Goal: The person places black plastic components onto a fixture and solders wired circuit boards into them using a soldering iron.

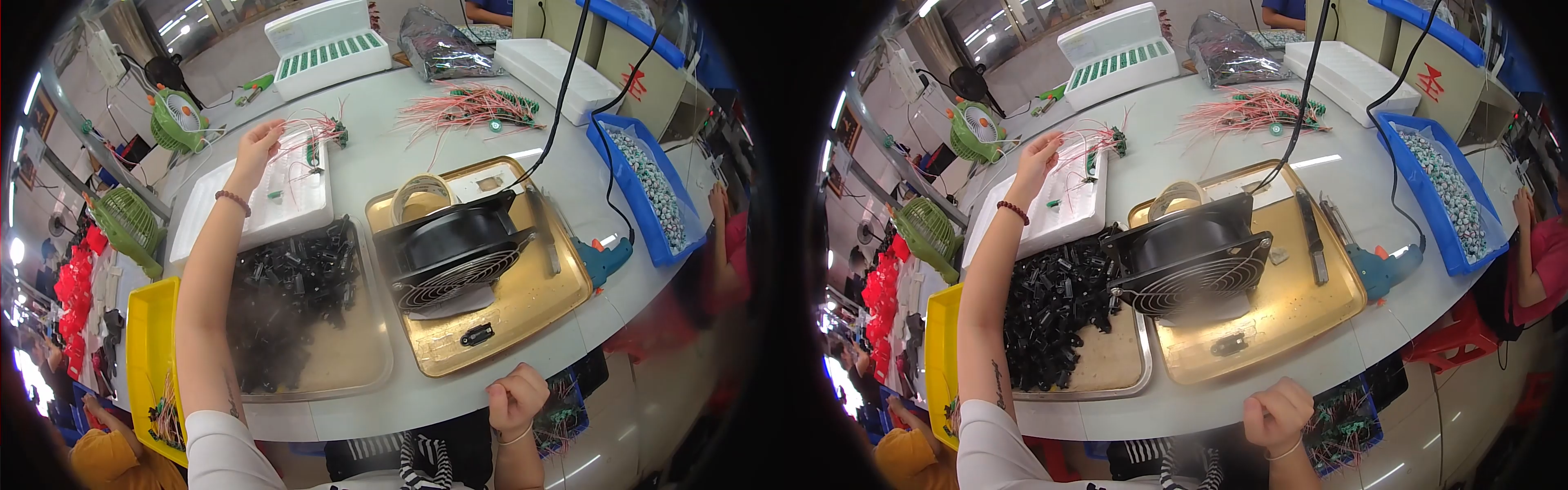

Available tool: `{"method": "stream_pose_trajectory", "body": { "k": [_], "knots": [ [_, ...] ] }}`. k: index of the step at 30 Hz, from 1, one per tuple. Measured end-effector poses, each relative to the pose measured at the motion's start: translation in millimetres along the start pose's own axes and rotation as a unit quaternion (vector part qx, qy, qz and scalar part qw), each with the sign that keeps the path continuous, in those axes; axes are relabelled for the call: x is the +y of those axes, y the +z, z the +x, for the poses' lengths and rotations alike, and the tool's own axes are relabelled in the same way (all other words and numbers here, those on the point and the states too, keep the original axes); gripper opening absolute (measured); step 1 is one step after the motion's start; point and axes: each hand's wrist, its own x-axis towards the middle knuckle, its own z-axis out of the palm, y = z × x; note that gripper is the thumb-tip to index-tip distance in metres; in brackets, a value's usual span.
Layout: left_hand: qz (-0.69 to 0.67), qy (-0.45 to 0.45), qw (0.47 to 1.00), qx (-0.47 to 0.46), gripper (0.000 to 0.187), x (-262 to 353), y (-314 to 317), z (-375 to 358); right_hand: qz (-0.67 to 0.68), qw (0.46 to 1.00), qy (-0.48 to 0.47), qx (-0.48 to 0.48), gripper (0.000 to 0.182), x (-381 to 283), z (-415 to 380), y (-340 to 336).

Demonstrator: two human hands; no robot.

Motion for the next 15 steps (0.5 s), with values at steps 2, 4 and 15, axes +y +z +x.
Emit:
{"method": "stream_pose_trajectory", "body": {
  "k": [2, 4, 15],
  "knots": [
    [-0.011, 0.024, 1.000, -0.001, 0.021, -3.4, 0.0, 1.3, 0.002, 1.000, -0.001, 0.001, 0.015, -0.4, 0.4, 0.5],
    [0.015, 0.043, 0.999, -0.014, 0.021, -13.0, -10.6, 9.4, 0.001, 1.000, -0.002, 0.003, 0.015, -0.5, 0.8, 0.6],
    [0.095, -0.009, 0.993, 0.075, 0.018, -6.5, 2.2, 5.3, 0.001, 1.000, -0.006, 0.004, 0.014, -0.2, 0.5, 0.5]
  ]
}}
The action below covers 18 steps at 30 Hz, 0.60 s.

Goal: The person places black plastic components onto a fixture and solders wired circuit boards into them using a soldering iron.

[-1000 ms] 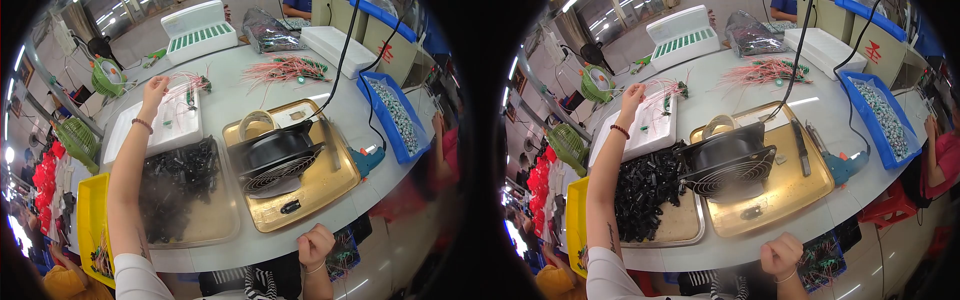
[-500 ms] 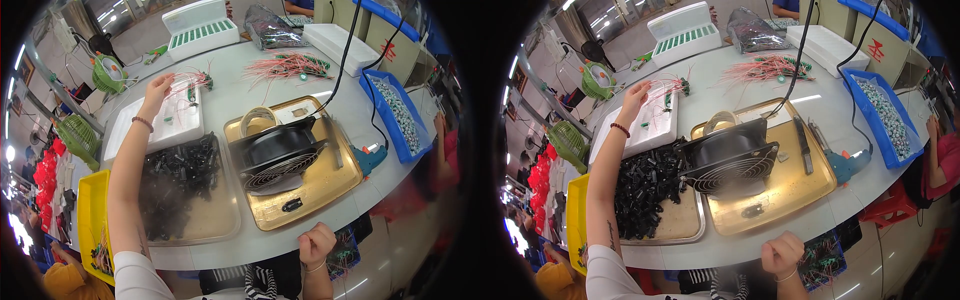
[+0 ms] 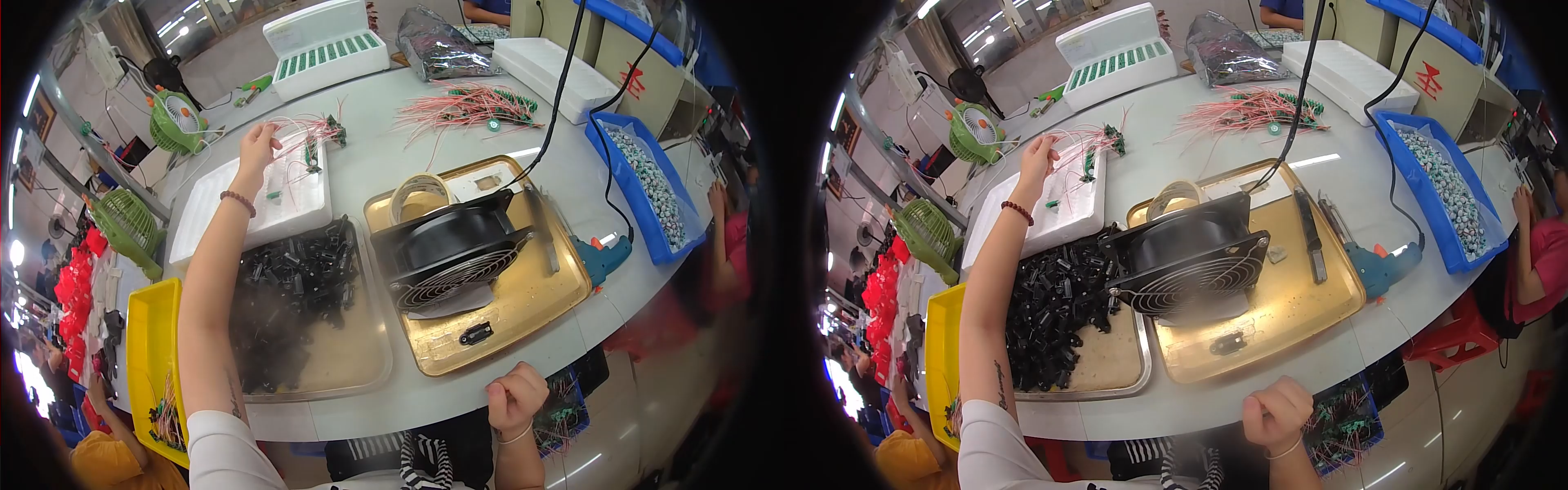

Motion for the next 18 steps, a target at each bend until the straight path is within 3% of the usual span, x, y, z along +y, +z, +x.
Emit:
{"method": "stream_pose_trajectory", "body": {
  "k": [2, 8, 14, 18],
  "knots": [
    [-0.007, -0.034, 0.999, 0.009, 0.019, 2.7, 3.7, -3.5, 0.000, 1.000, -0.002, -0.001, 0.015, -0.5, 0.3, -0.2],
    [-0.102, -0.041, 0.990, -0.092, 0.024, 17.4, 8.8, -19.1, 0.001, 1.000, -0.003, -0.004, 0.015, -0.3, 0.8, -0.6],
    [-0.088, 0.067, 0.993, -0.035, 0.047, 33.6, 22.1, -40.0, -0.003, 1.000, 0.001, -0.004, 0.015, -0.4, 0.3, -0.4],
    [0.031, 0.093, 0.995, -0.021, 0.041, 34.0, 24.3, -47.3, -0.006, 1.000, 0.001, -0.003, 0.015, 0.3, -0.7, -0.1]
  ]
}}
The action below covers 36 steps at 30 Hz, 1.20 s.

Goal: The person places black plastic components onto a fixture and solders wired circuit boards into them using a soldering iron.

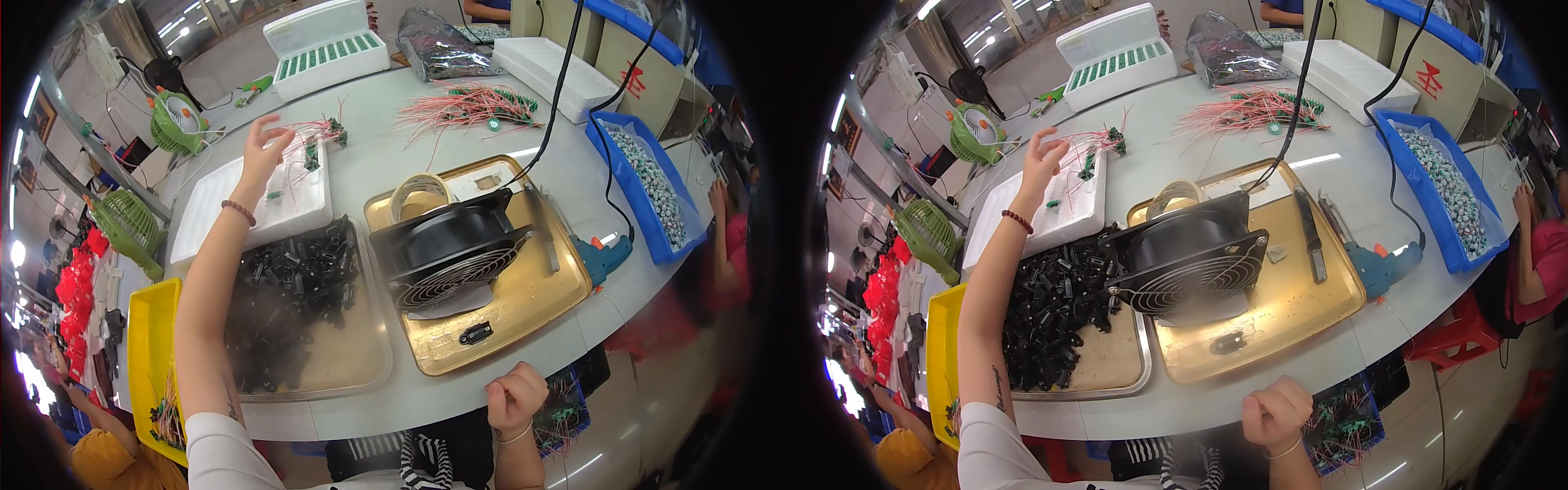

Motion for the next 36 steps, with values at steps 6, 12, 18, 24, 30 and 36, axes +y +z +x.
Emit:
{"method": "stream_pose_trajectory", "body": {
  "k": [6, 12, 18, 24, 30, 36],
  "knots": [
    [0.217, 0.039, 0.974, -0.059, 0.039, -22.3, -15.4, 3.9, -0.003, 1.000, -0.001, -0.002, 0.014, -1.6, 1.4, -0.2],
    [0.232, 0.030, 0.967, -0.099, 0.029, 7.3, -2.2, -25.5, -0.008, 1.000, -0.002, -0.006, 0.013, -2.5, 1.8, -0.5],
    [0.341, 0.188, 0.918, -0.078, 0.032, 4.5, -3.0, -24.9, -0.002, 1.000, -0.003, -0.001, 0.013, -2.0, 1.9, 0.0],
    [0.275, 0.253, 0.919, 0.127, 0.026, 37.9, 4.0, -45.7, -0.006, 1.000, -0.002, -0.001, 0.014, -2.5, 2.2, 0.0],
    [0.218, 0.243, 0.939, 0.110, 0.028, 54.3, -4.9, -50.1, 0.004, 1.000, -0.016, 0.008, 0.014, -1.7, 3.1, 1.2],
    [0.251, 0.155, 0.945, -0.144, 0.036, 33.2, -27.6, -33.6, -0.008, 1.000, -0.007, -0.006, 0.011, -1.5, 0.9, -1.2]
  ]
}}
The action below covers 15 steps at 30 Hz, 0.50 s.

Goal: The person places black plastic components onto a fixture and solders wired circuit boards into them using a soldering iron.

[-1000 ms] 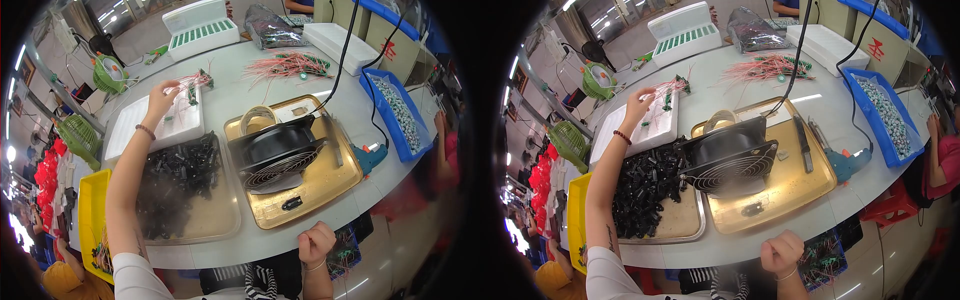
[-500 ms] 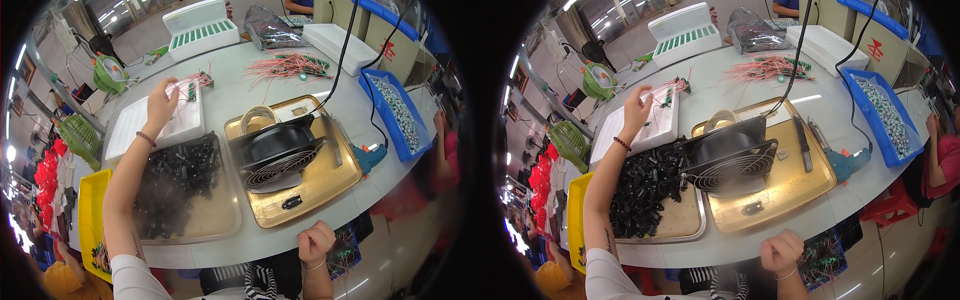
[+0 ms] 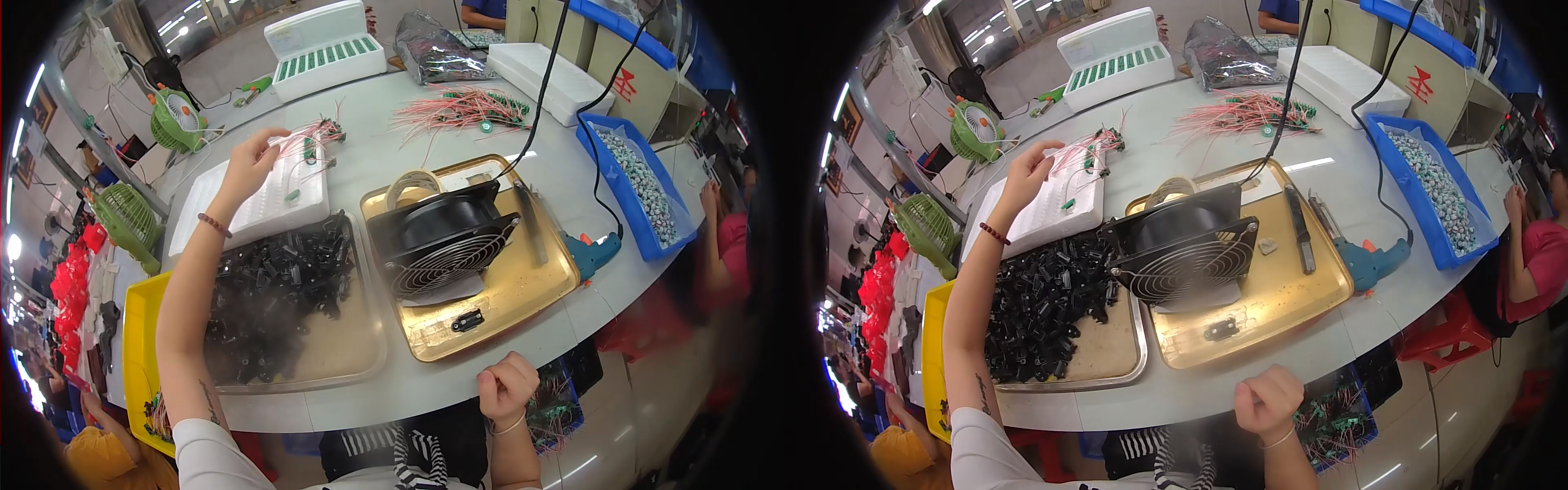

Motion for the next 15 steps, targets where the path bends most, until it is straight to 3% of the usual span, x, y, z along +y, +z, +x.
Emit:
{"method": "stream_pose_trajectory", "body": {
  "k": [1, 4, 7, 8, 10, 13, 15],
  "knots": [
    [-0.042, 0.016, 0.998, -0.038, 0.040, 7.9, -1.4, 0.2, 0.000, 1.000, 0.002, -0.001, 0.011, -1.1, 0.4, -0.6],
    [-0.112, -0.184, 0.963, -0.162, 0.050, 64.0, -4.7, -10.8, 0.000, 1.000, 0.004, -0.001, 0.012, -2.6, 1.2, -1.8],
    [-0.220, -0.275, 0.927, -0.131, 0.056, 48.8, -7.4, 0.9, 0.001, 1.000, -0.003, 0.006, 0.012, -0.6, -0.1, 0.2],
    [-0.196, -0.274, 0.938, -0.079, 0.054, 21.0, -1.0, 7.4, 0.001, 1.000, -0.003, 0.007, 0.012, -0.6, -0.3, 0.3],
    [0.001, -0.232, 0.972, -0.018, 0.048, -28.7, 6.5, 24.4, 0.001, 1.000, 0.000, 0.007, 0.013, -1.2, -1.3, -0.2],
    [0.272, -0.043, 0.961, -0.005, 0.040, -66.2, 12.5, 33.5, 0.003, 1.000, 0.000, 0.005, 0.013, -1.6, -0.4, -0.6],
    [0.255, -0.051, 0.964, -0.049, 0.032, -78.5, 13.6, 37.0, -0.001, 1.000, -0.004, 0.001, 0.013, -1.6, -0.6, -1.3]
  ]
}}
